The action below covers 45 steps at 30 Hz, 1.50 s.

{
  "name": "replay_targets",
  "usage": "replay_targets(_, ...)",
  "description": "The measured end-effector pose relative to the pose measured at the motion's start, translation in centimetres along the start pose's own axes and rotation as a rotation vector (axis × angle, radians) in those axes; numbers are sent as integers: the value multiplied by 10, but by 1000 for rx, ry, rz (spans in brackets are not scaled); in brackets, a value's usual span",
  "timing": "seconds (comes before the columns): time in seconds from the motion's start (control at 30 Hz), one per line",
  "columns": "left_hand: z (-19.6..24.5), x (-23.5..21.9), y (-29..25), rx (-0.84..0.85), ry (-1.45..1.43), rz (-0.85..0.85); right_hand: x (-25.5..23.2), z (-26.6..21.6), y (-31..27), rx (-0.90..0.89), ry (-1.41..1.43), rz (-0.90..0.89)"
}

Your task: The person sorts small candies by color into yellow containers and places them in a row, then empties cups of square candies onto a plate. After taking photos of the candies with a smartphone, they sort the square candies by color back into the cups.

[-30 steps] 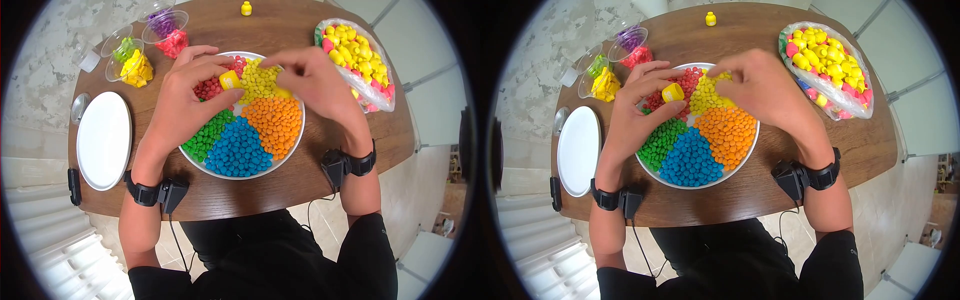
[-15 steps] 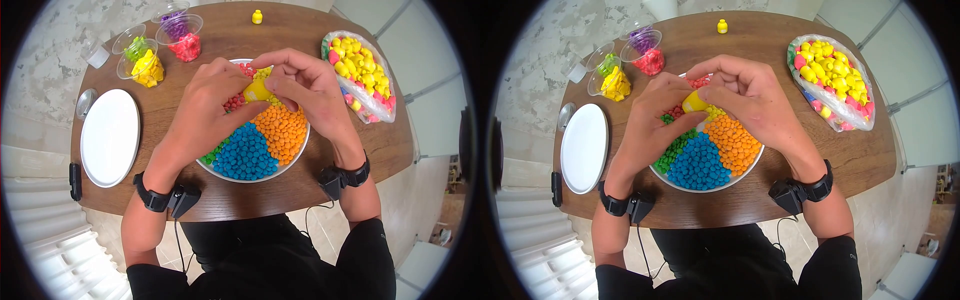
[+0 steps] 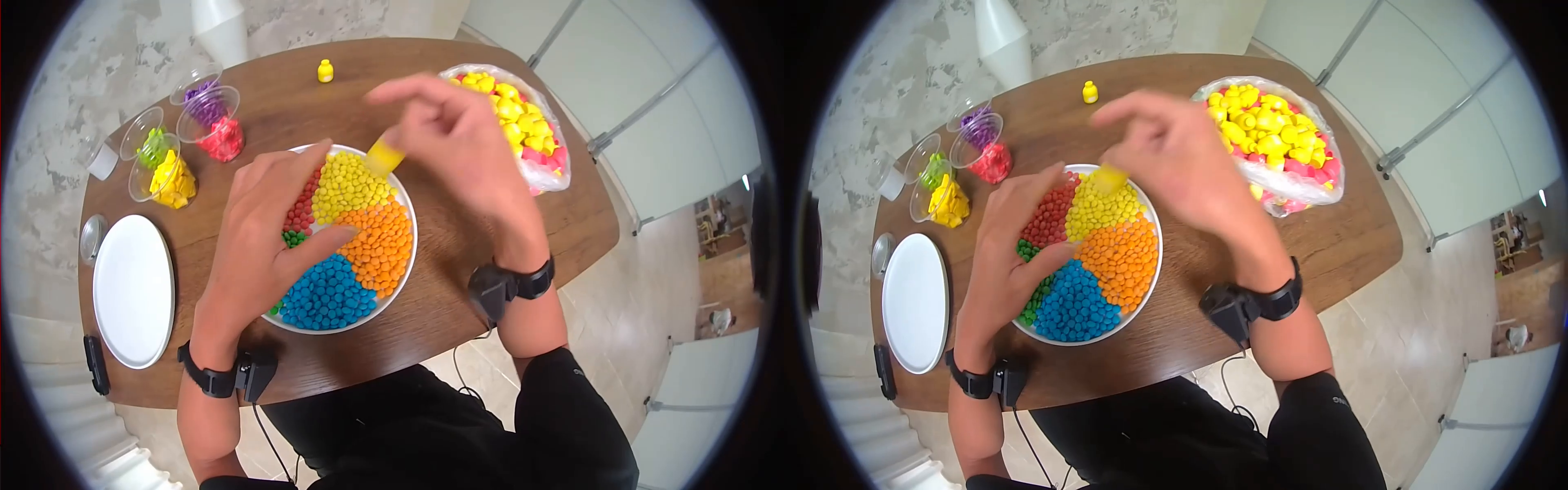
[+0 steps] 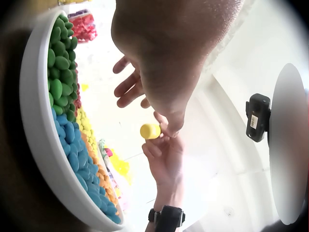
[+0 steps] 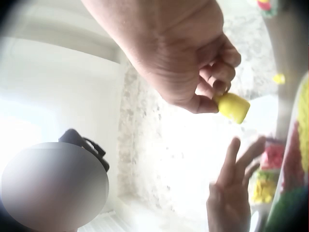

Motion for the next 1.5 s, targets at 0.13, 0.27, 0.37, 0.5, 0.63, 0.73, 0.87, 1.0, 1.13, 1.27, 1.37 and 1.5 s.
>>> replay_targets(0.13,-8,-13,-2,-19,29,77,-119,56,-1,211,-300,615)
replay_targets(0.27,-14,-21,-4,12,97,103,-182,107,-19,329,-571,890)
replay_targets(0.37,-20,-27,-6,-12,145,139,-183,115,-30,486,-550,911)
replay_targets(0.5,-23,-43,-8,38,172,233,-164,89,-23,347,-394,924)
replay_targets(0.63,-30,-57,-11,30,186,302,-73,65,26,262,-142,447)
replay_targets(0.73,-42,-59,-14,-29,170,283,2,45,65,204,-339,90)
replay_targets(0.87,-44,-63,-16,27,177,322,51,59,142,-83,-860,-5)
replay_targets(1.0,-40,-77,-15,-47,189,350,75,103,189,-52,-1017,-30)
replay_targets(1.13,-48,-79,-16,-145,198,341,99,128,191,-48,-946,-272)
replay_targets(1.27,-59,-72,-17,-165,188,290,84,124,165,-89,-943,-224)
replay_targets(1.37,-59,-65,-17,-151,174,288,60,100,126,45,-724,-237)
replay_targets(1.5,-53,-48,-15,-64,90,275,27,53,70,175,-272,-131)
Point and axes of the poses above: each hand's wrist, its own y-axis towards the middle knuckle, its own x-axis out of the palm, z = x × y, the point moved 9 cm from there along y, towards the middle knuckle, and after that the axes turned 15 degrees about -y, right-handed, at the moved point
